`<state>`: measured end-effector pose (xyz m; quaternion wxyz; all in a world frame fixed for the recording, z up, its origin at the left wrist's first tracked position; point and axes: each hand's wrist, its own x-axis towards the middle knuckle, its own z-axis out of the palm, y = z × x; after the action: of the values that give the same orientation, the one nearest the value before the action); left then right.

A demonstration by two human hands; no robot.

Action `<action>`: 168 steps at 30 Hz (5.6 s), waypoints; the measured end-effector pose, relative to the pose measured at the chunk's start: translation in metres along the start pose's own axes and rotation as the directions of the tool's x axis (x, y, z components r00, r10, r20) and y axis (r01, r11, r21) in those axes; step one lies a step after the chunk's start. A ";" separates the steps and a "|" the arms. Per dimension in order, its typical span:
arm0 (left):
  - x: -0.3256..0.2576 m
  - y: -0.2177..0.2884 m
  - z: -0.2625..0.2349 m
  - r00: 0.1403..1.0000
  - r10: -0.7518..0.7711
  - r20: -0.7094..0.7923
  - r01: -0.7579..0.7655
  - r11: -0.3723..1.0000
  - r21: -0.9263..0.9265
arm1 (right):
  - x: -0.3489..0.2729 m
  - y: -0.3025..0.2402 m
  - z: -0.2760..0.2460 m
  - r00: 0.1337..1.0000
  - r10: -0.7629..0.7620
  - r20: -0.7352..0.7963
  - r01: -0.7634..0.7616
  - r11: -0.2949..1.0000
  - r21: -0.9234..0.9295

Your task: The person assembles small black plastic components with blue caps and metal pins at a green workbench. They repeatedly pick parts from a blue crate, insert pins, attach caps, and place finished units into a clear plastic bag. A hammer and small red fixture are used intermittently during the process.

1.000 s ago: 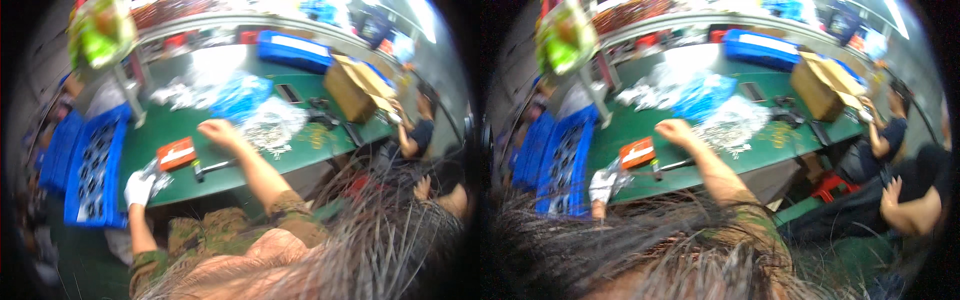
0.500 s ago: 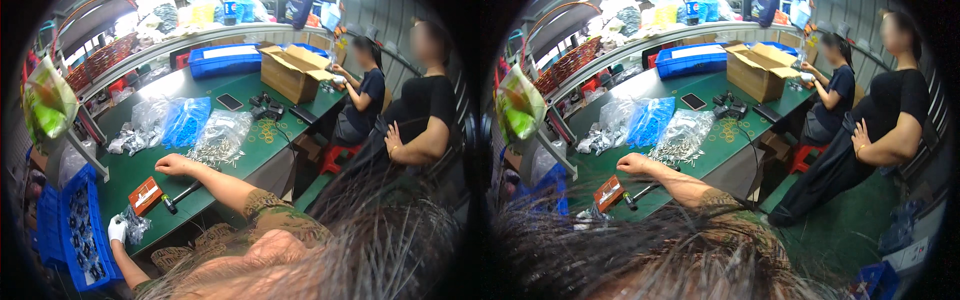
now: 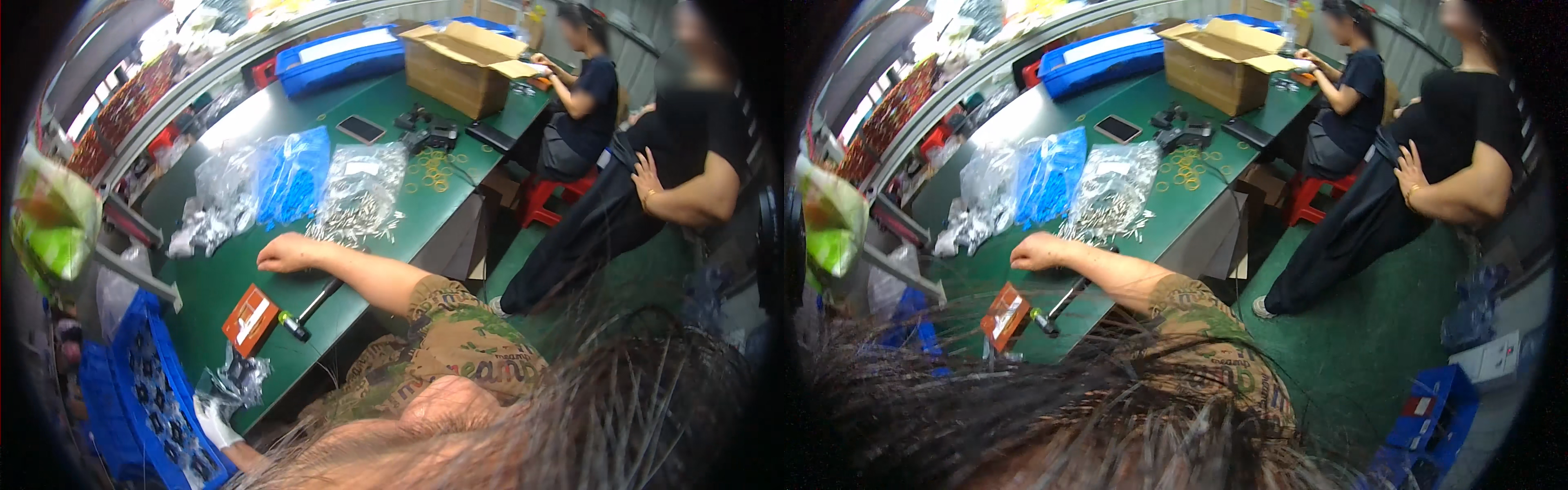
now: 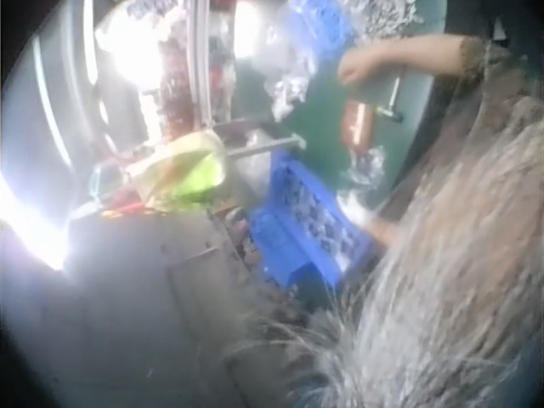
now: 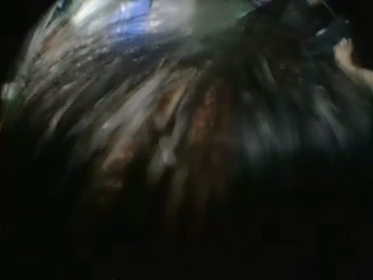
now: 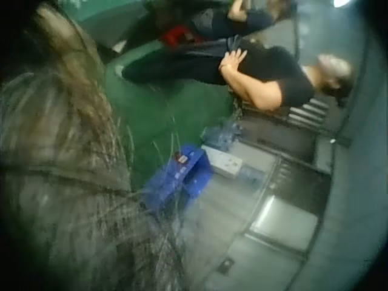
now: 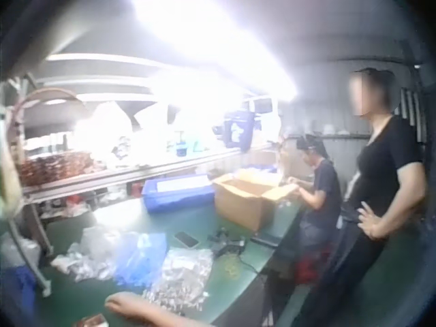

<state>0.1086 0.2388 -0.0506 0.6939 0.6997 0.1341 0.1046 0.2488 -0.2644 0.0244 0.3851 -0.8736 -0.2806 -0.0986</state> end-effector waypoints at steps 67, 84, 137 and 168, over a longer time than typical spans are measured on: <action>-0.176 0.000 0.234 0.265 -0.186 0.946 0.294 0.950 0.105 | -0.205 -0.051 -0.015 0.893 -0.123 -0.433 -0.011 0.956 -0.293; -0.161 0.030 0.145 -0.025 -0.232 0.972 0.319 0.920 0.228 | -0.240 -0.011 -0.096 0.892 0.103 -0.440 -0.357 0.758 -0.546; -0.189 0.020 0.265 0.350 -0.106 0.931 0.695 0.695 -0.182 | -0.266 -0.031 -0.043 0.905 -0.123 -0.406 -0.182 0.752 -0.634; -0.206 0.009 0.271 0.317 -0.263 0.911 0.757 0.649 -0.076 | -0.238 -0.117 0.032 0.754 0.652 -0.086 0.092 0.025 0.995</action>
<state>0.0050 -0.0852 -0.0379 0.8128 0.3667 -0.0258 -0.4519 -0.0151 -0.2756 -0.0180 0.9342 -0.3518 0.0425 -0.0409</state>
